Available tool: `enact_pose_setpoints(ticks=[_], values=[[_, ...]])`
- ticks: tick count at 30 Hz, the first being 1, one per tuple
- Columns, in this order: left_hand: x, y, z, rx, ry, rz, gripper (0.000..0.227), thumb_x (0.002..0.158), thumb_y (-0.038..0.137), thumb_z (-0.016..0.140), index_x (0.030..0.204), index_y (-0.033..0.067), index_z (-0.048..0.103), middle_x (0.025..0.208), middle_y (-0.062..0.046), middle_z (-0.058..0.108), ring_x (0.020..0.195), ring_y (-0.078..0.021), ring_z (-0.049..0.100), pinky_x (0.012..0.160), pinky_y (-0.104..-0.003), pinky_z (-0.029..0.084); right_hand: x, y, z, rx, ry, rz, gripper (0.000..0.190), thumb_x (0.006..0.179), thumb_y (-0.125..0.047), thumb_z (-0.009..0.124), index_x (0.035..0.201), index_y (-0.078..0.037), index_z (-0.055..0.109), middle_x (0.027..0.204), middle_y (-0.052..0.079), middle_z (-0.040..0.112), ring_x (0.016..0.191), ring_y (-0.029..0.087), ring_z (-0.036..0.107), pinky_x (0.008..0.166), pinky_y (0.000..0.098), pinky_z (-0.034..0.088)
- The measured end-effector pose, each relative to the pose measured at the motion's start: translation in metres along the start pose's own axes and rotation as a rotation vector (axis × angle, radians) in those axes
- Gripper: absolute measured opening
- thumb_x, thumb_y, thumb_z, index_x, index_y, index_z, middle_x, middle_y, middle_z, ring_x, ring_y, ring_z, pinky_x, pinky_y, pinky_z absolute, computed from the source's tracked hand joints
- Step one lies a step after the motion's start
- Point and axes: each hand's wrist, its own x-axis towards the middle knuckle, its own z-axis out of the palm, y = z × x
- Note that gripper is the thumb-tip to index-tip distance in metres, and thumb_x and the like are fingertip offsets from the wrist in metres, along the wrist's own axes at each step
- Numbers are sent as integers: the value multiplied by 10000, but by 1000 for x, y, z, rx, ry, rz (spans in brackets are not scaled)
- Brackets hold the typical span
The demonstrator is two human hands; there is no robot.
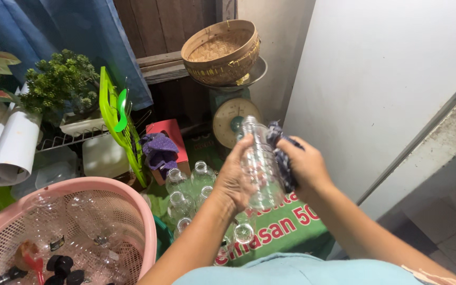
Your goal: The person repeatedly picks up clear plastic bottles from a pink colander, wipes them dry with a dark cloth, and places them on a green surface. The person handles the bottles one at a time, rotating them to wipe different sides.
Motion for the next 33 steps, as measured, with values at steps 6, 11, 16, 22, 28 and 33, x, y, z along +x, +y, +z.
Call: enact_pose_setpoints(ticks=[6, 11, 16, 22, 28, 33], values=[[15, 8, -14, -126, -24, -128, 672, 825, 670, 675, 1114, 64, 679, 914, -100, 655, 788, -263, 651, 704, -451, 576, -41, 5, 3, -102, -47, -111, 250, 992, -152, 724, 1193, -5, 750, 955, 156, 691, 726, 231, 617, 619, 415, 524], [34, 1, -11, -84, 121, -249, 751, 805, 744, 572, 1177, 98, 672, 1035, -136, 656, 902, -265, 646, 707, -418, 551, -62, -19, 18, -704, 7, -851, 201, 887, -92, 723, 1082, -70, 762, 1285, 108, 678, 1076, 205, 695, 920, 336, 560], [47, -10, -20, -262, -20, -112, 470, 933, 540, 623, 1189, 149, 674, 1124, -73, 719, 1023, -247, 703, 847, -414, 610, -82, -28, 29, -1035, -54, -1305, 284, 768, -60, 798, 1044, -113, 762, 1321, 113, 661, 1170, 334, 609, 1005, 412, 504], [55, 10, -17, -374, -236, -247, 486, 1004, 572, 519, 1037, 118, 690, 970, -113, 752, 879, -293, 722, 775, -442, 609, -83, -24, 20, -1046, -120, -1428, 340, 699, -24, 806, 1024, -115, 765, 1319, 84, 668, 1216, 330, 580, 1044, 417, 486], [41, 16, 1, -390, -27, -262, 601, 989, 611, 394, 1122, 112, 703, 1065, -98, 764, 947, -276, 731, 857, -486, 593, -75, -27, 7, -1004, 33, -1348, 287, 736, -2, 818, 998, -91, 741, 1281, 71, 675, 1148, 308, 581, 1007, 408, 485], [41, 7, 14, -268, 126, -216, 562, 954, 642, 434, 1139, 185, 704, 1088, -34, 745, 990, -254, 705, 874, -500, 561, -80, -28, 5, -1010, 5, -1379, 316, 675, 19, 791, 963, -100, 737, 1253, 66, 692, 1132, 306, 592, 998, 401, 478]])
